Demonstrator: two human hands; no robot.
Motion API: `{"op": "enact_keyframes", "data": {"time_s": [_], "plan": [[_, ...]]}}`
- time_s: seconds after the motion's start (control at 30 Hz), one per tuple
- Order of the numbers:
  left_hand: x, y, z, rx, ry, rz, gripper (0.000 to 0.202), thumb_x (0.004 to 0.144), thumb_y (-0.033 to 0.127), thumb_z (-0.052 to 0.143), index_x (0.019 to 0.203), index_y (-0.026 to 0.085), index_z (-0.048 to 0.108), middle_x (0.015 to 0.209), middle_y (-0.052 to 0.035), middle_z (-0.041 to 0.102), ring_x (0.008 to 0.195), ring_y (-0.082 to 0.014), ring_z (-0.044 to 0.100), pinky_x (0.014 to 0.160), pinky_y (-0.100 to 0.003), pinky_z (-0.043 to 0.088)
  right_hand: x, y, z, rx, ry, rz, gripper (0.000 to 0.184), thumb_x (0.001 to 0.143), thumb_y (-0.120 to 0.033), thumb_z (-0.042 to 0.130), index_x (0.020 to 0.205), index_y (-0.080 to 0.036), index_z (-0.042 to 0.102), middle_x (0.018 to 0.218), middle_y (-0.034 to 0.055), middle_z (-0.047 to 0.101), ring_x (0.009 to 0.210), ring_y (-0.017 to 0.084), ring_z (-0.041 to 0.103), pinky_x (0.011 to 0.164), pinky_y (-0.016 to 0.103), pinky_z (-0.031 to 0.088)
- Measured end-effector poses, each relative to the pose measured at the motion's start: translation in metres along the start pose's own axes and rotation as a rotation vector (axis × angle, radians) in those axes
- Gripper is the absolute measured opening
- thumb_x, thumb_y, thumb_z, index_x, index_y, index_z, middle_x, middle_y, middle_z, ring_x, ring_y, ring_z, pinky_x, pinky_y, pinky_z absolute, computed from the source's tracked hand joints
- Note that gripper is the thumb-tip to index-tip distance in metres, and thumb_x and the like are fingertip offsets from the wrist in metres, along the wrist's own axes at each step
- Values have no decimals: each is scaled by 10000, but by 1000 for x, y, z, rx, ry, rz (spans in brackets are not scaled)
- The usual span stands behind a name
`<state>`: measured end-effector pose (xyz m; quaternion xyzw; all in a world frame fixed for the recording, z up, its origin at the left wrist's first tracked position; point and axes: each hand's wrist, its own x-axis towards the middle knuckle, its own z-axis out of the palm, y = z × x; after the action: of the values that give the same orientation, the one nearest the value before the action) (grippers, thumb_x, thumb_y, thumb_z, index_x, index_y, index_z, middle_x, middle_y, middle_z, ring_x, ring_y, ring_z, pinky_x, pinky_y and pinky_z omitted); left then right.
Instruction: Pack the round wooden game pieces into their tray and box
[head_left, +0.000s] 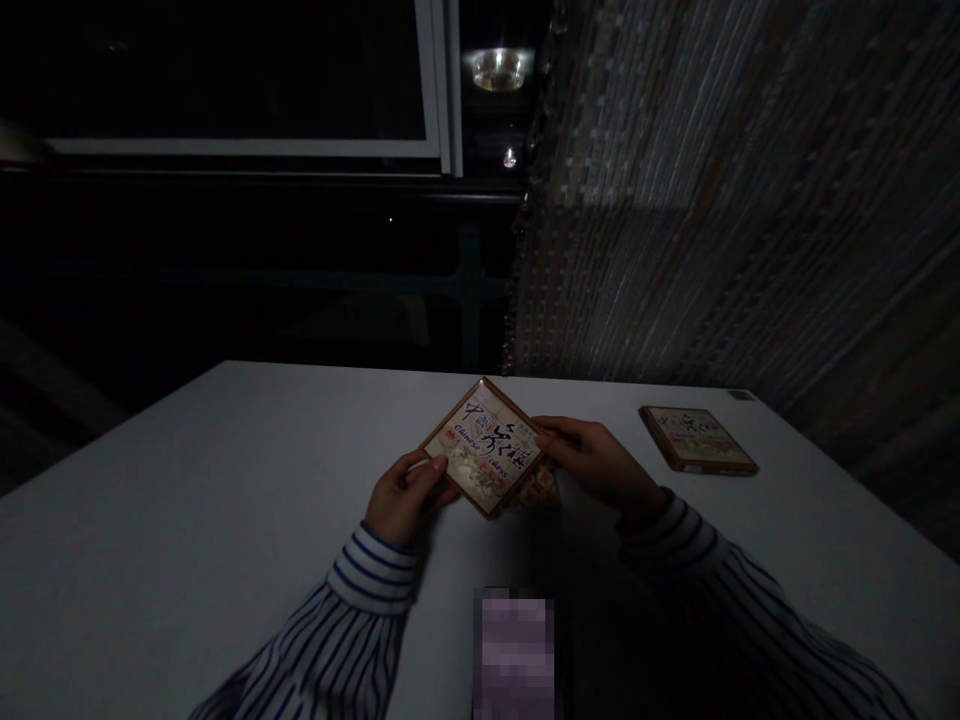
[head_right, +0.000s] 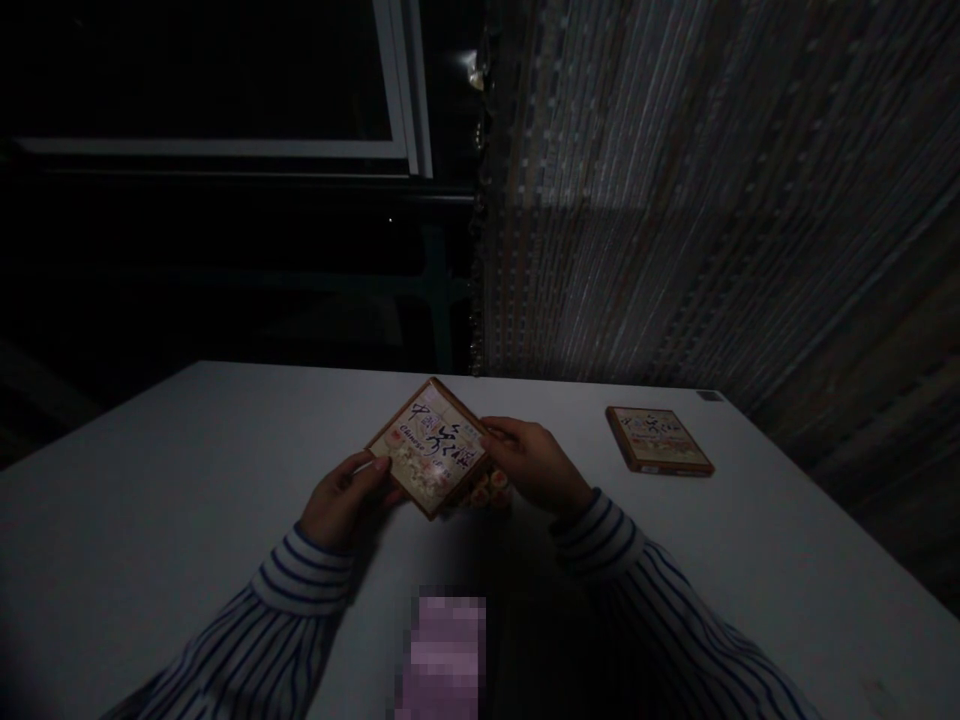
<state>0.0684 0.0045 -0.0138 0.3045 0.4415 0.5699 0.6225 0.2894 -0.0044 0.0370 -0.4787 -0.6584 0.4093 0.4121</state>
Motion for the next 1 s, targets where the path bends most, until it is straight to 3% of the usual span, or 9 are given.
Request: {"op": "enact_keyframes", "data": {"time_s": [0.13, 0.3, 0.53, 1.0], "plan": [[0, 2, 0, 2, 45, 82, 480, 506, 284, 756, 917, 131, 560, 723, -39, 662, 665, -172, 631, 630, -326, 532, 1, 2, -3, -55, -30, -41, 327, 805, -264, 472, 1100, -153, 559, 1070, 64, 612, 938, 179, 581, 828, 323, 475], [0, 2, -2, 192, 80, 208, 503, 502, 331, 748, 932, 108, 613, 787, -67, 673, 731, -173, 624, 736, -321, 497, 0, -1, -7, -178, -45, -108, 314, 814, -256, 462, 1100, -180, 567, 1071, 45, 613, 954, 176, 574, 826, 312, 474], [-5, 1, 1, 343, -27, 328, 383, 540, 325, 720, 855, 116, 661, 817, -80, 691, 789, -200, 627, 766, -318, 497, 0, -1, -8, -273, -15, -94, 324, 798, -251, 484, 1097, -168, 575, 1094, 46, 605, 1002, 195, 553, 863, 330, 458], [-10, 4, 3, 277, -73, 270, 340, 526, 277, 737, 809, 123, 630, 758, -62, 695, 727, -175, 643, 716, -275, 513, -2, -8, -10, -304, 22, -123, 321, 805, -251, 477, 1101, -167, 567, 1113, 59, 592, 1009, 184, 550, 845, 321, 475]]}}
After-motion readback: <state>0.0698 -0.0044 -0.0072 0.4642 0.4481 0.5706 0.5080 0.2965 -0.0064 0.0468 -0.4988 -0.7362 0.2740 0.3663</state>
